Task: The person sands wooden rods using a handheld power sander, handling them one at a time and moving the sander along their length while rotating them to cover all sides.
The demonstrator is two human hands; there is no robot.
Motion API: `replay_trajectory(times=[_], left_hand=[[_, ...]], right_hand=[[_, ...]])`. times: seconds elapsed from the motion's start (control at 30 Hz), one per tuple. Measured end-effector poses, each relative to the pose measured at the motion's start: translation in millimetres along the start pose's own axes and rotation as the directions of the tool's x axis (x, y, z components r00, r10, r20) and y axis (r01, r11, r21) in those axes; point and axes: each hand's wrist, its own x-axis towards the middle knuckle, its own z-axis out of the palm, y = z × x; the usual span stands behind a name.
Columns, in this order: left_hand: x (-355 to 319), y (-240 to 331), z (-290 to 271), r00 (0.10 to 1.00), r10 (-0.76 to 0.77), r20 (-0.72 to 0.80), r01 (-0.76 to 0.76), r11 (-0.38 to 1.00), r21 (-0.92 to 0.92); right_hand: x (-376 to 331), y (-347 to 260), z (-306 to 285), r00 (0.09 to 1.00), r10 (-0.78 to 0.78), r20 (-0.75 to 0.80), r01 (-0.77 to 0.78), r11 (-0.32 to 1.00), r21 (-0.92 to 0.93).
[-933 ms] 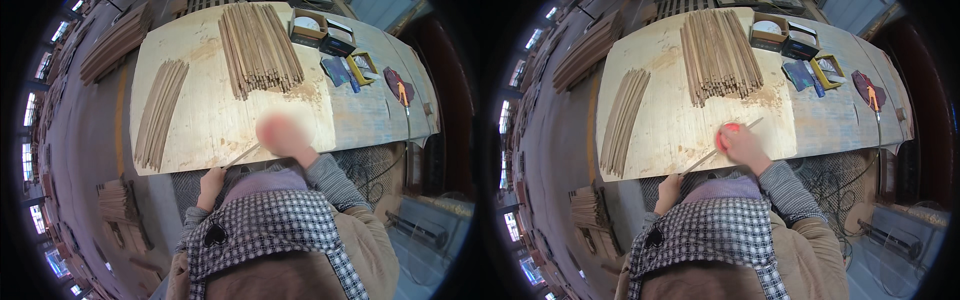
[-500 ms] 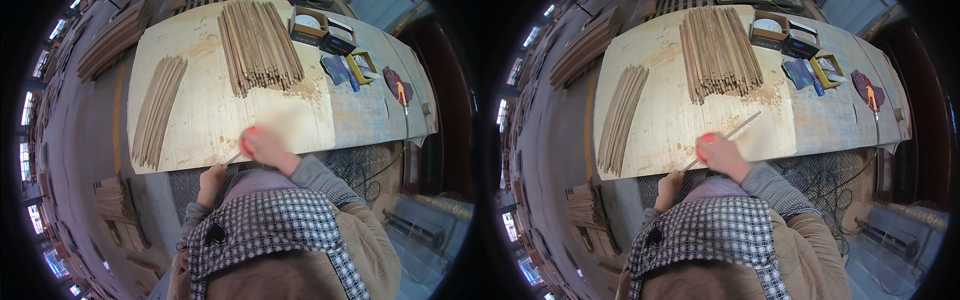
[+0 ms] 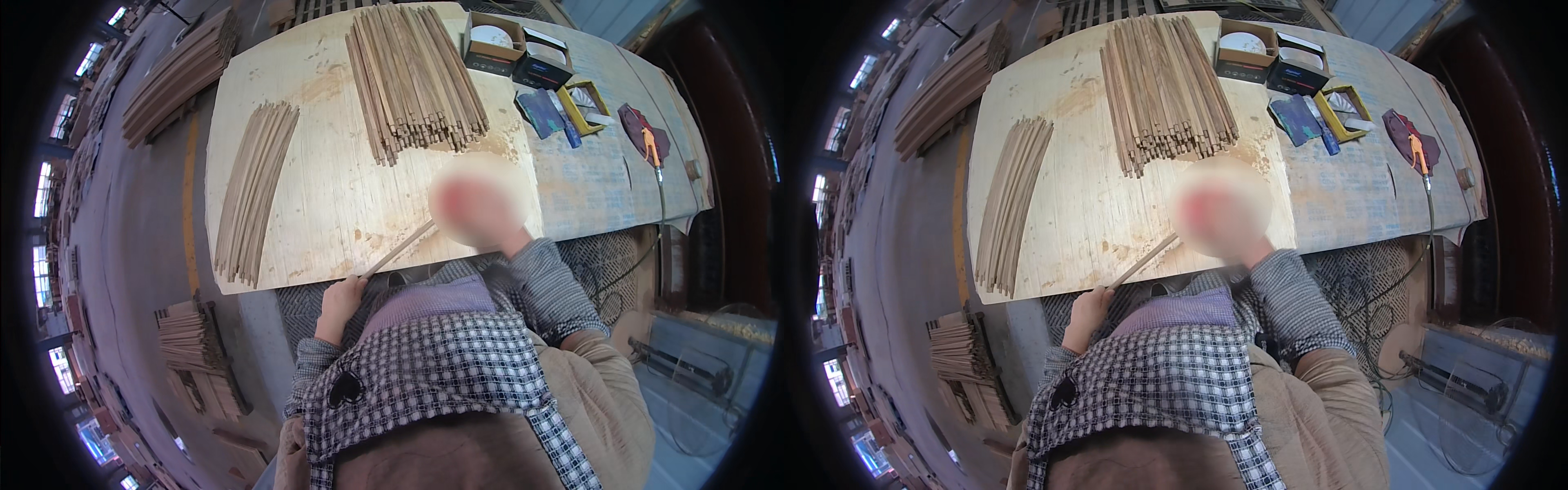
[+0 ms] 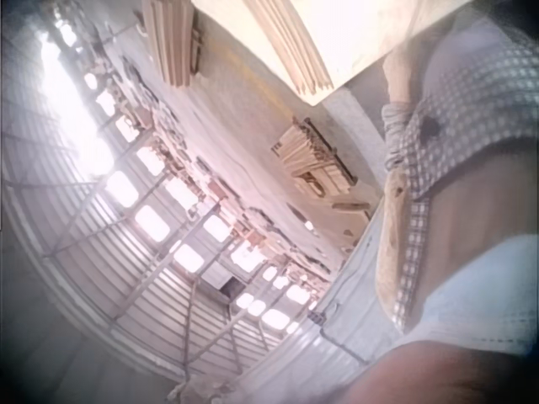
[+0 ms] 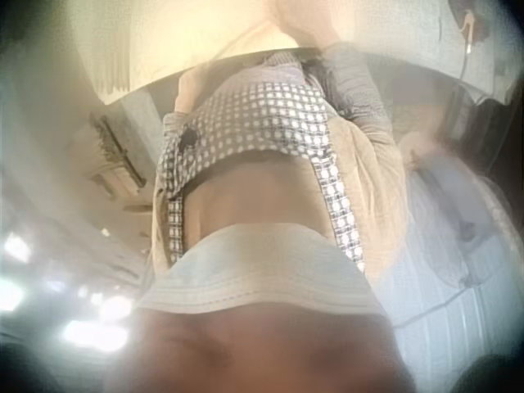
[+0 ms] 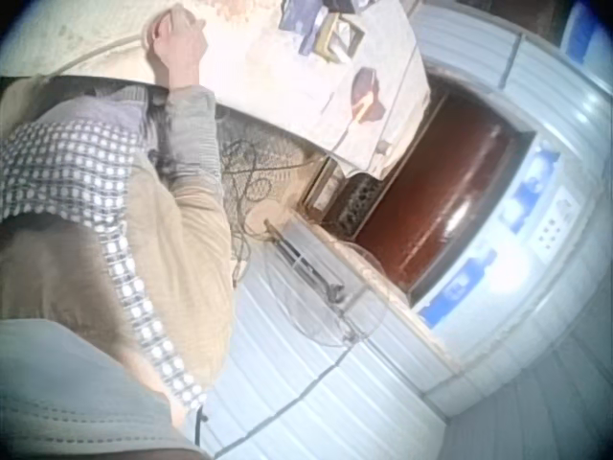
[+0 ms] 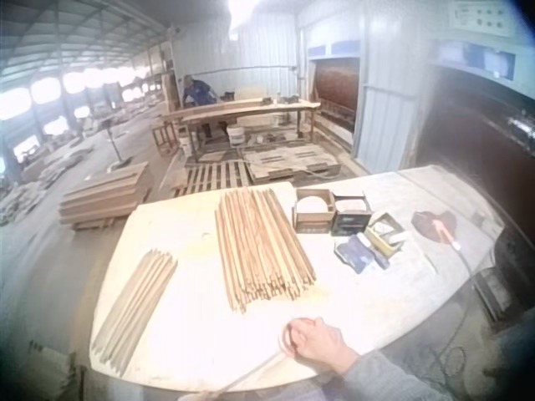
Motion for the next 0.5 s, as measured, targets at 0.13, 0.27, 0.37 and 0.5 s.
replay_trajectory(times=[0.13, 0.27, 0.37, 0.5], left_hand=[[1, -2, -1, 1.000, 0.010, 0.017, -0.009, 1.000, -0.026], [1, 0, -2, 0.996, -0.059, 0.069, 0.061, 0.998, -0.027], [0, -2, -1, 0.996, -0.053, 0.075, 0.055, 0.998, -0.025], [-1, -7, 11, 0.998, -0.041, 0.057, 0.042, 0.999, -0.021]], right_hand=[[7, -3, -9, 0.997, 0.043, -0.059, -0.026, 0.964, 0.266], [2, -41, 27, 0.994, -0.080, -0.079, 0.072, 0.993, -0.097], [0, -56, 37, 0.993, -0.089, -0.074, 0.067, 0.964, -0.257], [9, -35, 3, 0.995, -0.076, -0.065, 0.047, 0.930, -0.365]])
